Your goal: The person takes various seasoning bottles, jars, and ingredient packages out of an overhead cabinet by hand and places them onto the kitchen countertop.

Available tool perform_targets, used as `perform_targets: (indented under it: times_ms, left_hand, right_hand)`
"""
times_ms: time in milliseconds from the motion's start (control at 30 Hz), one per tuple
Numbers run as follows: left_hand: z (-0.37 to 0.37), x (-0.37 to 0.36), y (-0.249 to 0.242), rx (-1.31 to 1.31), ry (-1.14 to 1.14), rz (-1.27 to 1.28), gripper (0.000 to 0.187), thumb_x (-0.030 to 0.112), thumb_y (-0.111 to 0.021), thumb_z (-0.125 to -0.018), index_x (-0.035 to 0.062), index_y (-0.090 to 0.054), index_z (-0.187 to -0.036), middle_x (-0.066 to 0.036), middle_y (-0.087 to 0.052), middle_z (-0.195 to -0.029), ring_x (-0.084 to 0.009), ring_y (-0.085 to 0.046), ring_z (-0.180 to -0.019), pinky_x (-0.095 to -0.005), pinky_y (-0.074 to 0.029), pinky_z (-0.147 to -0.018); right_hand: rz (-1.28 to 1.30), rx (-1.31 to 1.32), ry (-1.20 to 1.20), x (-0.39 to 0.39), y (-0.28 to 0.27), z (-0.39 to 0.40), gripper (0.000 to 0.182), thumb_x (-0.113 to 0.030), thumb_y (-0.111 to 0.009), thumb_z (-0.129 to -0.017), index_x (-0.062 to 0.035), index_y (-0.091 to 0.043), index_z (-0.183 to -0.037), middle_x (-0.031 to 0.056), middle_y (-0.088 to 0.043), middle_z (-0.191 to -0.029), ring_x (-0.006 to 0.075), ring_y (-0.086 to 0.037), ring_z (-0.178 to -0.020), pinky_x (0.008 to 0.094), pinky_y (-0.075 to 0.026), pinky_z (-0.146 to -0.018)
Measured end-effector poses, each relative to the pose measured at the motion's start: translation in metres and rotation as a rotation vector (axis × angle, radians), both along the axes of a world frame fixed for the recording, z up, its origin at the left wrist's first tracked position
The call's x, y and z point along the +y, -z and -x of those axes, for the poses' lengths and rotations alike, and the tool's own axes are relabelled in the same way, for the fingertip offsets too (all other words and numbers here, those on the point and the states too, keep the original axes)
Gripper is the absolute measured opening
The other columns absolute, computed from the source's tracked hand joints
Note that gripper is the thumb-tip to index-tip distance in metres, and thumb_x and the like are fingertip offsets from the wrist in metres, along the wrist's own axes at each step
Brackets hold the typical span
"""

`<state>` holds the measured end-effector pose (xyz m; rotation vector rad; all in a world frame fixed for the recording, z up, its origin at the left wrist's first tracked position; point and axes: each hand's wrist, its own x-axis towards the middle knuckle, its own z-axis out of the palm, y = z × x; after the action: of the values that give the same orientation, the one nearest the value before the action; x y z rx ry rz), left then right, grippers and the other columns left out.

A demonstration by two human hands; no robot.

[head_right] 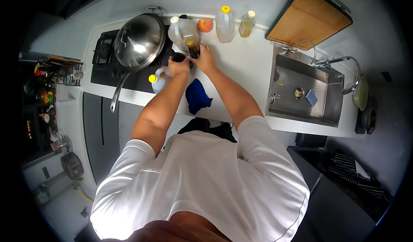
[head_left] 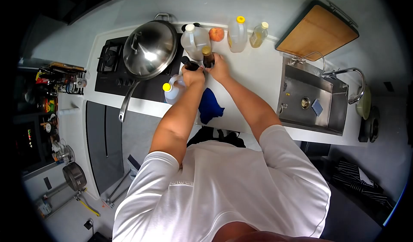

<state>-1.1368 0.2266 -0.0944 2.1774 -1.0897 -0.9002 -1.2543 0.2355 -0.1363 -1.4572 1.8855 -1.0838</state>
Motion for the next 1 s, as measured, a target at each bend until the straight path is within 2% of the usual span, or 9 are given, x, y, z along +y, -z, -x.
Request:
perform_targets:
  times_ms: [333, 367, 467, 500, 567, 633, 767, 833, 1000]
  left_hand:
    - [0.012, 0.003, -0.003, 0.083, -0.071, -0.04, 0.08, 0.017, -0.09, -0.078, 0.0073, -0.046, -0.144, -0.019, -0.072, -0.124, -0.0356, -0.071, -0.113, -0.0431, -0.054, -0.098]
    - [0.008, -0.005, 0.005, 0.084, -0.035, -0.065, 0.059, 0.02, -0.081, -0.084, 0.0088, -0.055, -0.135, -0.017, -0.073, -0.121, -0.0344, -0.072, -0.11, -0.0454, -0.055, -0.094]
    - [-0.01, -0.016, 0.037, -0.915, 1.072, -0.178, 0.03, 0.028, -0.055, -0.102, 0.0135, -0.08, -0.11, -0.011, -0.078, -0.11, -0.0308, -0.076, -0.101, -0.0525, -0.058, -0.082]
    - [-0.013, -0.013, 0.041, -0.849, 1.028, -0.065, 0.032, 0.027, -0.053, -0.102, 0.0124, -0.078, -0.116, -0.014, -0.077, -0.115, -0.0332, -0.075, -0.104, -0.0553, -0.057, -0.084]
    - [-0.009, -0.011, 0.036, -0.633, 0.882, -0.057, 0.036, 0.021, -0.05, -0.103, 0.0079, -0.072, -0.128, -0.019, -0.071, -0.128, -0.0359, -0.071, -0.113, -0.0515, -0.058, -0.09]
    - [0.009, 0.004, 0.024, 0.561, 0.03, -0.179, 0.034, 0.01, -0.06, -0.096, 0.0046, -0.068, -0.129, -0.014, -0.073, -0.117, -0.0321, -0.071, -0.105, -0.0469, -0.06, -0.088]
    - [0.029, 0.056, -0.163, 0.755, 0.674, -0.343, 0.021, 0.012, -0.069, -0.095, 0.0018, -0.067, -0.113, -0.005, -0.07, -0.097, -0.0169, -0.066, -0.08, -0.031, -0.057, -0.073]
    - [0.034, 0.068, -0.246, 0.56, 1.008, 0.166, 0.028, 0.02, -0.074, -0.096, 0.0011, -0.066, -0.115, -0.004, -0.07, -0.093, -0.0121, -0.067, -0.084, -0.0299, -0.057, -0.07]
    - [0.059, 0.096, -0.456, 0.682, 1.176, 0.919, 0.03, 0.02, -0.073, -0.099, -0.001, -0.066, -0.119, -0.005, -0.072, -0.097, -0.0113, -0.067, -0.085, -0.025, -0.052, -0.067]
  right_hand:
    - [-0.106, -0.012, -0.108, -0.003, 0.004, 0.01, 0.085, -0.013, -0.089, -0.067, 0.0018, -0.047, -0.14, 0.0276, -0.058, -0.132, 0.0428, -0.057, -0.125, 0.0454, -0.05, -0.106]
    - [-0.058, 0.002, -0.159, -0.004, 0.01, 0.015, 0.088, -0.018, -0.09, -0.065, 0.004, -0.048, -0.139, 0.0301, -0.059, -0.13, 0.045, -0.056, -0.125, 0.0466, -0.048, -0.108]
    - [-0.061, 0.229, -0.205, -0.008, 0.077, 0.029, 0.074, -0.023, -0.087, -0.064, -0.0013, -0.06, -0.13, 0.0286, -0.065, -0.125, 0.0455, -0.061, -0.117, 0.0519, -0.049, -0.103]
    - [-0.119, 0.138, -0.343, -0.023, 0.125, 0.041, 0.1, -0.03, -0.087, -0.071, 0.0056, -0.04, -0.152, 0.0333, -0.044, -0.154, 0.0481, -0.039, -0.145, 0.0513, -0.032, -0.123]
    - [-0.159, 0.175, -0.341, 0.038, -0.043, 0.057, 0.071, -0.027, -0.085, -0.074, -0.0011, -0.059, -0.135, 0.0264, -0.063, -0.133, 0.0449, -0.059, -0.126, 0.051, -0.047, -0.108]
    - [-0.312, 0.316, -0.458, 0.049, -0.083, 0.081, 0.079, -0.038, -0.083, -0.082, 0.006, -0.054, -0.141, 0.0301, -0.062, -0.136, 0.0436, -0.059, -0.127, 0.0459, -0.046, -0.11]
    - [-0.075, 0.453, -0.645, 0.102, -0.256, 0.118, 0.053, -0.038, -0.075, -0.091, -0.0017, -0.064, -0.128, 0.0216, -0.072, -0.112, 0.0387, -0.069, -0.106, 0.0468, -0.055, -0.09]
    - [0.121, 0.472, -0.571, 0.138, -0.365, 0.125, 0.042, -0.036, -0.073, -0.094, -0.0036, -0.067, -0.12, 0.0187, -0.073, -0.104, 0.0361, -0.071, -0.095, 0.0455, -0.057, -0.081]
    - [1.065, 0.751, 0.015, 0.187, -0.562, 0.155, 0.023, -0.019, -0.072, -0.091, -0.0018, -0.068, -0.106, 0.0178, -0.071, -0.1, 0.0374, -0.069, -0.09, 0.0451, -0.057, -0.079]
